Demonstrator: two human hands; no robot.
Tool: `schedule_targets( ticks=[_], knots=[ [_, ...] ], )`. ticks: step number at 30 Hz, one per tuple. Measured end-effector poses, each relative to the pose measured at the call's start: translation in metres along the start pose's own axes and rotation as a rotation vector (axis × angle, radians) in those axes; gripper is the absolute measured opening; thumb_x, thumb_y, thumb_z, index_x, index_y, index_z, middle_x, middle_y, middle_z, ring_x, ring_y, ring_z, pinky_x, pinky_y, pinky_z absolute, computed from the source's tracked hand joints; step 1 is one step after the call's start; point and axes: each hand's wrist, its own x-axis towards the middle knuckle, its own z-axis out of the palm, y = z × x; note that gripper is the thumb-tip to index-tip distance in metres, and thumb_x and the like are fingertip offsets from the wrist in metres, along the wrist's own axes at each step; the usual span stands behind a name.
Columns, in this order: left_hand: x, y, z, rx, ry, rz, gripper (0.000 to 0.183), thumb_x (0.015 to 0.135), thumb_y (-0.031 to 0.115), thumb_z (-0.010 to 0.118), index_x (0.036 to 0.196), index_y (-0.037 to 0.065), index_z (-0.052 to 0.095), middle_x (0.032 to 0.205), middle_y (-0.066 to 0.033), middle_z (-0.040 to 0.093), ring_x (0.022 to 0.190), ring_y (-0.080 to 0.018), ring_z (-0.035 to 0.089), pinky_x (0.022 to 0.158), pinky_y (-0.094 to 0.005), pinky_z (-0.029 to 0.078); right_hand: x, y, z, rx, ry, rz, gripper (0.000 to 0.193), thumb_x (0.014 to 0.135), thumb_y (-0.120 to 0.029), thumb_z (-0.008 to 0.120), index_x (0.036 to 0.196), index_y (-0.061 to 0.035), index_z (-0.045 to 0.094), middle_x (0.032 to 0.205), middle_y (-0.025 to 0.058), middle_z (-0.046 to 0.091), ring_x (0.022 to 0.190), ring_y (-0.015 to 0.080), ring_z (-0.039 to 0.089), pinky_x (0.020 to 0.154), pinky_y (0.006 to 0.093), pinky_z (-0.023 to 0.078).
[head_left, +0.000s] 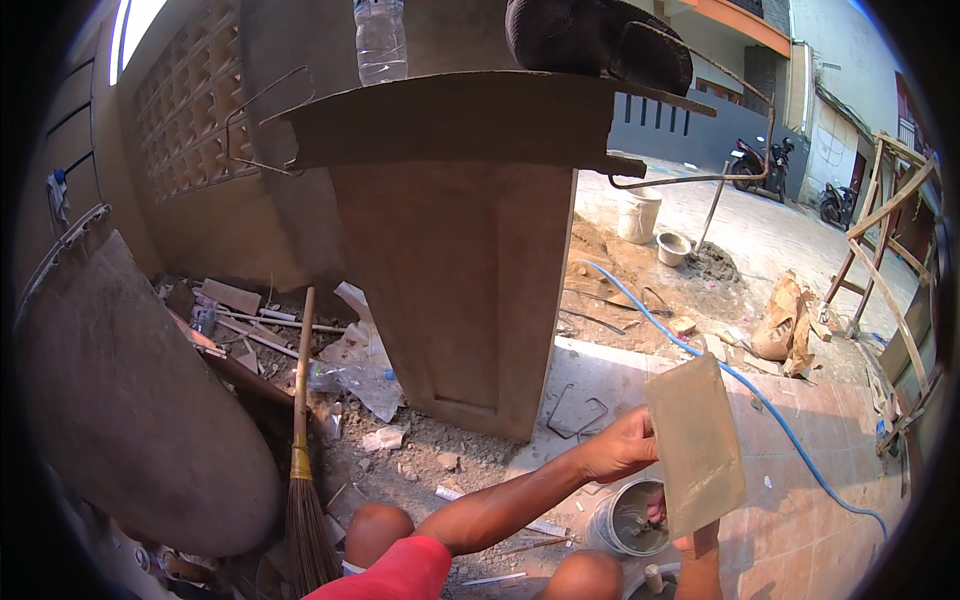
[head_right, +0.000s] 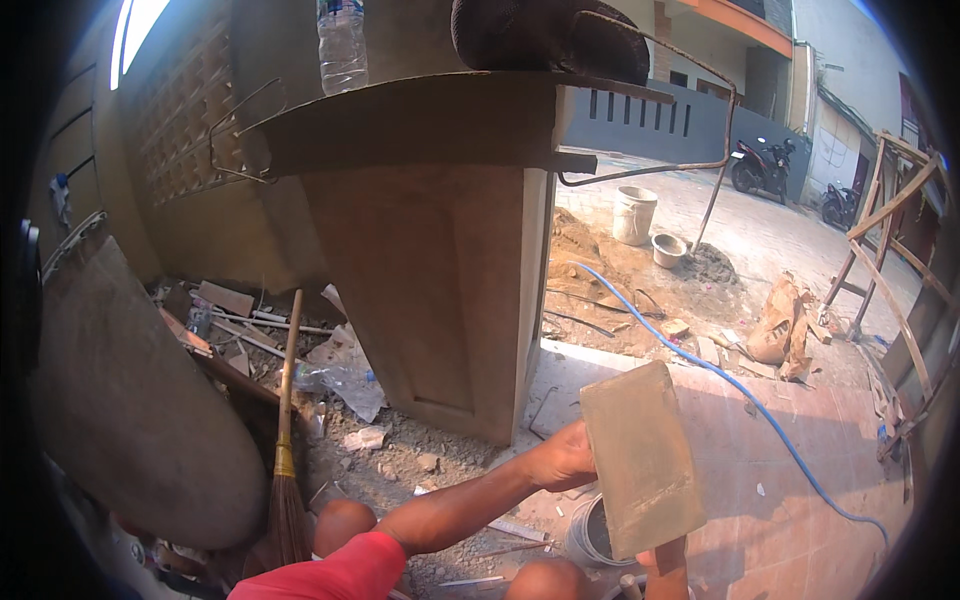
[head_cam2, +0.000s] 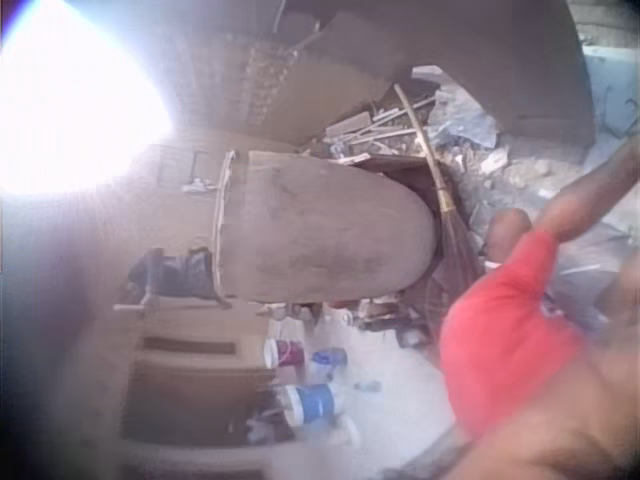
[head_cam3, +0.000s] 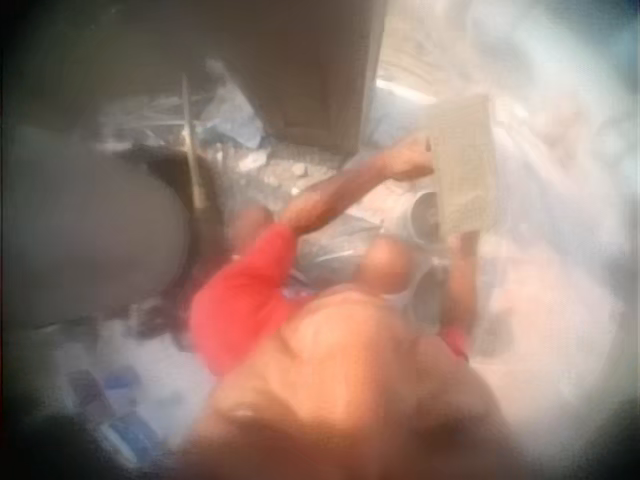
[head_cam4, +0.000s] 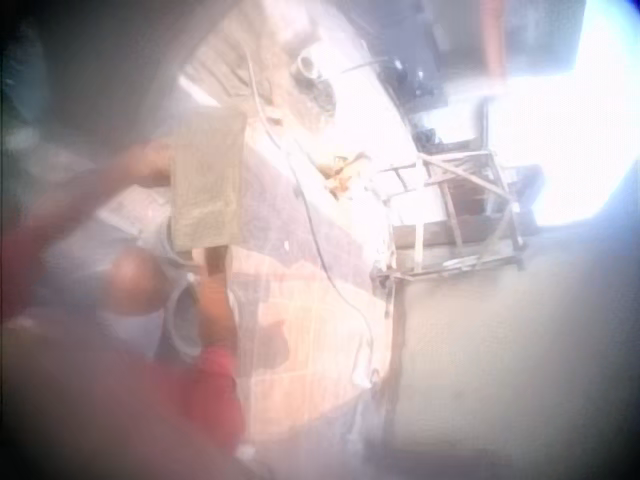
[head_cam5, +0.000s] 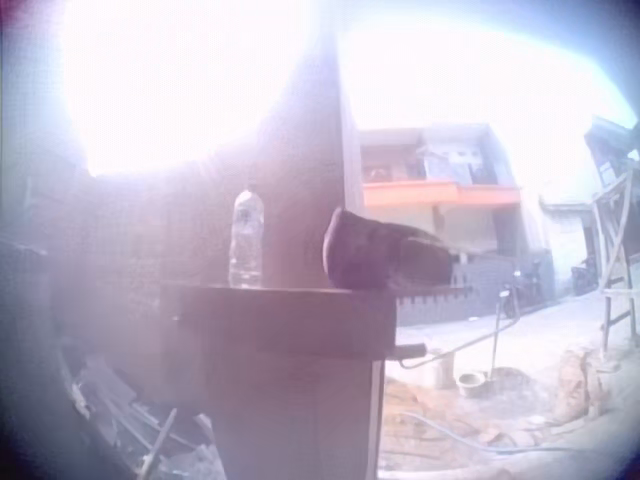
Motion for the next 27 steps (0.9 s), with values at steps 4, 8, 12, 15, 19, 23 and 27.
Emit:
schedule_targets(
  ticks=[4, 8, 12, 15, 19, 23, 27],
  knots=[
    [0.018, 0.051, 0.013, 0.270, -0.113, -0.059, 0.068, 0.089, 0.029, 0.072, 0.142, 0.001, 0.041, 0.134, -0.0073, 0.053, 0.122, -0.0153, 0.049, 0.105, -0.0341, 0.039, 0.020, -0.037, 0.079, 0.451, -0.468, 0.052, 0.062, 0.091, -0.051, 0.056, 0.109, 0.0083, 0.055, 0.088, 0.0255, 0.061, 0.073, 0.0319, 0.065, 0.054, 0.0383, 0.058],
    [0.015, 0.092, -0.005, 0.244, -0.148, -0.124, 0.074, 0.089, 0.029, 0.073, 0.146, 0.002, 0.035, 0.137, -0.0103, 0.052, 0.124, -0.0182, 0.049, 0.107, -0.0364, 0.039, 0.042, -0.022, 0.121, 0.618, -0.548, -0.224, 0.057, 0.089, -0.043, 0.064, 0.119, 0.0038, 0.053, 0.107, 0.0235, 0.062, 0.091, 0.0322, 0.066, 0.069, 0.0387, 0.060],
    [0.000, 0.132, -0.011, 0.322, 0.082, 0.195, 0.072, 0.091, 0.026, 0.070, 0.148, 0.003, 0.032, 0.137, -0.0143, 0.053, 0.123, -0.0245, 0.054, 0.106, -0.0383, 0.041, 0.046, -0.066, 0.186, -0.263, -0.067, -0.666, 0.057, 0.087, -0.017, 0.069, 0.135, 0.0007, 0.046, 0.119, 0.0164, 0.060, 0.101, 0.0242, 0.064, 0.087, 0.0338, 0.054],
    [-0.026, 0.158, -0.056, 0.221, 0.587, 0.419, 0.043, 0.094, 0.012, 0.060, 0.134, 0.005, 0.045, 0.111, -0.0093, 0.065, 0.105, -0.0258, 0.063, 0.098, -0.0424, 0.045, 0.072, -0.100, 0.254, -0.108, -0.050, -0.807, 0.057, 0.081, -0.003, 0.070, 0.133, 0.0020, 0.047, 0.117, 0.0125, 0.062, 0.102, 0.0185, 0.062, 0.089, 0.0320, 0.050],
    [-0.043, 0.194, -0.066, 0.247, 0.839, 0.683, 0.031, 0.094, 0.005, 0.053, 0.125, 0.005, 0.048, 0.093, -0.0054, 0.063, 0.086, -0.0186, 0.062, 0.089, -0.0368, 0.048, 0.126, -0.116, 0.290, -0.821, 0.305, -1.199, 0.041, 0.080, -0.007, 0.071, 0.117, 0.0010, 0.054, 0.098, 0.0157, 0.063, 0.093, 0.0273, 0.063, 0.086, 0.0395, 0.050],
    [-0.061, 0.214, -0.051, 0.326, 0.768, 0.835, 0.029, 0.095, 0.003, 0.050, 0.124, 0.003, 0.048, 0.092, -0.0060, 0.062, 0.087, -0.0182, 0.062, 0.089, -0.0353, 0.049, 0.170, -0.129, 0.322, -0.923, 0.457, -1.296, 0.046, 0.081, -0.009, 0.070, 0.122, 0.0012, 0.051, 0.109, 0.0189, 0.059, 0.098, 0.0340, 0.062, 0.083, 0.0428, 0.051],
    [-0.069, 0.225, -0.042, 0.290, 0.717, 0.919, 0.028, 0.095, 0.005, 0.050, 0.123, 0.002, 0.048, 0.091, -0.0061, 0.061, 0.088, -0.0179, 0.062, 0.089, -0.0349, 0.048, 0.194, -0.135, 0.346, -0.978, 0.604, -1.397, 0.048, 0.081, -0.008, 0.069, 0.124, 0.0008, 0.050, 0.112, 0.0193, 0.057, 0.105, 0.0353, 0.058, 0.090, 0.0444, 0.049]
  ],
)
